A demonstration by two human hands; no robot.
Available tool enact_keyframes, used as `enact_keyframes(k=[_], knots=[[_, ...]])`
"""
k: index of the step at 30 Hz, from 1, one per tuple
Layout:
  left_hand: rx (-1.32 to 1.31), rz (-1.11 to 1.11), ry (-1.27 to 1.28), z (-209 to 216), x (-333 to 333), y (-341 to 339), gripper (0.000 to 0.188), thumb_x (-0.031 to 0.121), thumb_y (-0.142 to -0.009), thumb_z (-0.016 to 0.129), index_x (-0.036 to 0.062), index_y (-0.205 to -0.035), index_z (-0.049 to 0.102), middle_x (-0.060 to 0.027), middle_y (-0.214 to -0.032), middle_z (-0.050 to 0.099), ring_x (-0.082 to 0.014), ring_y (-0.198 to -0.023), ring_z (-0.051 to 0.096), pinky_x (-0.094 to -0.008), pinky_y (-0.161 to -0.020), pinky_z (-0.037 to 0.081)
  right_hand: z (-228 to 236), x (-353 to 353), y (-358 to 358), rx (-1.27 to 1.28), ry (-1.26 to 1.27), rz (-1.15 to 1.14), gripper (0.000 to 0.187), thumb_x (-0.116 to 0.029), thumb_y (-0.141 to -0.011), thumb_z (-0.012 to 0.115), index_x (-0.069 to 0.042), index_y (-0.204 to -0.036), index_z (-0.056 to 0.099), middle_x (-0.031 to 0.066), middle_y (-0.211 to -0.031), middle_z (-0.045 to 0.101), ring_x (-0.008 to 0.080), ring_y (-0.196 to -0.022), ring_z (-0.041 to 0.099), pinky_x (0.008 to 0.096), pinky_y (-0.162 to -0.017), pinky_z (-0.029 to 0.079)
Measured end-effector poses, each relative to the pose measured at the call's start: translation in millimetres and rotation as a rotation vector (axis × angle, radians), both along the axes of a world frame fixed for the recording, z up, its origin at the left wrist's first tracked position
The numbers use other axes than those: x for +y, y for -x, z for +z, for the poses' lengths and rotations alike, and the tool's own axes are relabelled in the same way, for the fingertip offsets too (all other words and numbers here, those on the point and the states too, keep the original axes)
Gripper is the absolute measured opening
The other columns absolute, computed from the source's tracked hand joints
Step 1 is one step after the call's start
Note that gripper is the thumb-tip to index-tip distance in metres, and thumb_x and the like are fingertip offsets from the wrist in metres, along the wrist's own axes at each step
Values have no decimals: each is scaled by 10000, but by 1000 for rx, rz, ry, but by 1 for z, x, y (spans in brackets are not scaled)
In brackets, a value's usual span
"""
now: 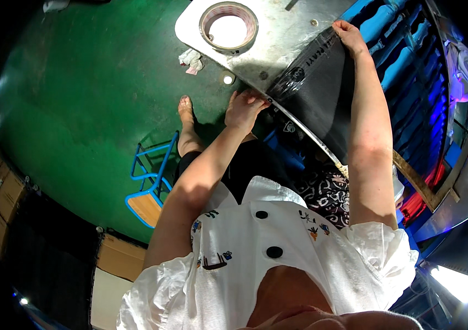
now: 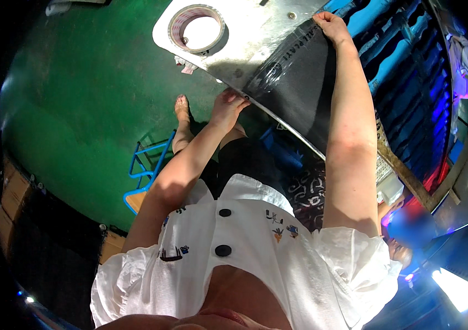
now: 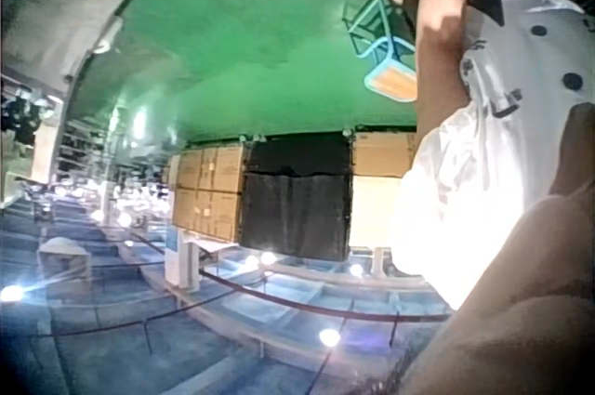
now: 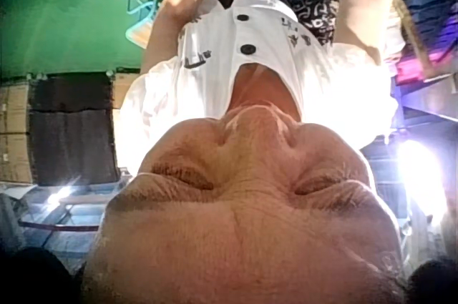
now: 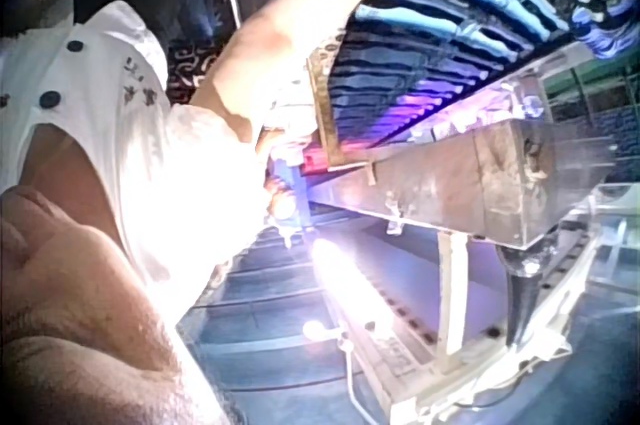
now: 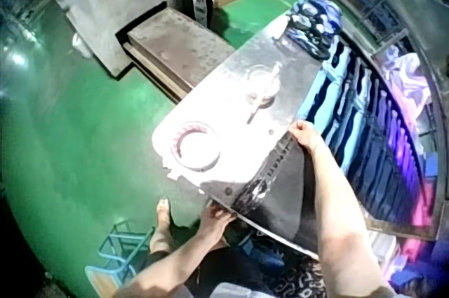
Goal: The person picks up a roll of tape, moves to a workstation, and applies strips of tape to the edge of a black piece of material, pressing it down by hand.
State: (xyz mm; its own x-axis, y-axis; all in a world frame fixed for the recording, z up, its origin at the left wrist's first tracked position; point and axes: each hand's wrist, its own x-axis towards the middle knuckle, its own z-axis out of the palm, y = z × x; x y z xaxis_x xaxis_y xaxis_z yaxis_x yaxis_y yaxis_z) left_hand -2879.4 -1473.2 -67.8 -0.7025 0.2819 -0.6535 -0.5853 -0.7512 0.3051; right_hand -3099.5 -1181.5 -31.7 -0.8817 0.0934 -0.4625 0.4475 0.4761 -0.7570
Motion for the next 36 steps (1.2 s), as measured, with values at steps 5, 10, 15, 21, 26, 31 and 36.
enact_keyframes(k=[5, 10, 15, 21, 26, 31, 36], knots=[[-33, 7, -26, -4, 2, -2, 200, 101, -881, 414, -36, -1009, 483, -67, -822, 532, -281, -851, 562, -457, -857, 437, 8, -3, -2, -67, 104, 9, 139, -205, -831, 611, -68, -811, 620, -48, -689, 567, 62, -588, 487, 220, -567, 418], [-102, -5, 134, 5, 11, -2, 167, -21, -820, 479, -7, -986, 467, -65, -838, 526, -255, -831, 570, -437, -808, 476, 11, -7, -2, -130, 36, 6, 135, -198, -871, 557, -79, -817, 589, -67, -709, 538, 45, -619, 466, 202, -576, 396], [-104, 54, 91, 12, 10, 2, 197, -86, -778, 514, 10, -942, 463, -75, -846, 533, -221, -798, 574, -382, -757, 511, 10, -5, -1, -81, 41, 48, 163, -212, -833, 604, -53, -802, 620, -44, -692, 572, 62, -601, 485, 220, -573, 414], [-111, 12, 76, 28, 5, 1, 228, -41, -786, 560, 38, -985, 484, -88, -903, 575, -222, -832, 579, -356, -742, 480, 3, 3, 2, -12, -124, 80, 168, -212, -816, 610, -46, -812, 630, -43, -711, 579, 65, -638, 485, 214, -611, 405], [-174, 10, -30, 37, -2, -5, 169, -31, -774, 582, -11, -927, 516, -119, -900, 575, -242, -778, 589, -325, -712, 485, -10, 13, 6, -66, -61, -16, 187, -227, -836, 589, -44, -839, 629, -34, -728, 580, 73, -655, 494, 223, -624, 407], [-40, 26, 38, 19, 10, -8, 183, -40, -746, 574, -40, -915, 505, -147, -867, 583, -230, -759, 599, -296, -661, 496, -18, 21, 6, -41, -62, -29, 181, -202, -844, 585, -27, -856, 629, -23, -746, 587, 83, -656, 500, 226, -632, 409], [24, 55, 304, 12, 20, -4, 153, -46, -744, 548, -70, -887, 499, -151, -805, 606, -210, -742, 599, -287, -658, 490, -18, 18, 8, 56, -170, -41, 184, -195, -833, 604, -16, -862, 635, -15, -746, 594, 85, -664, 501, 215, -644, 409]])
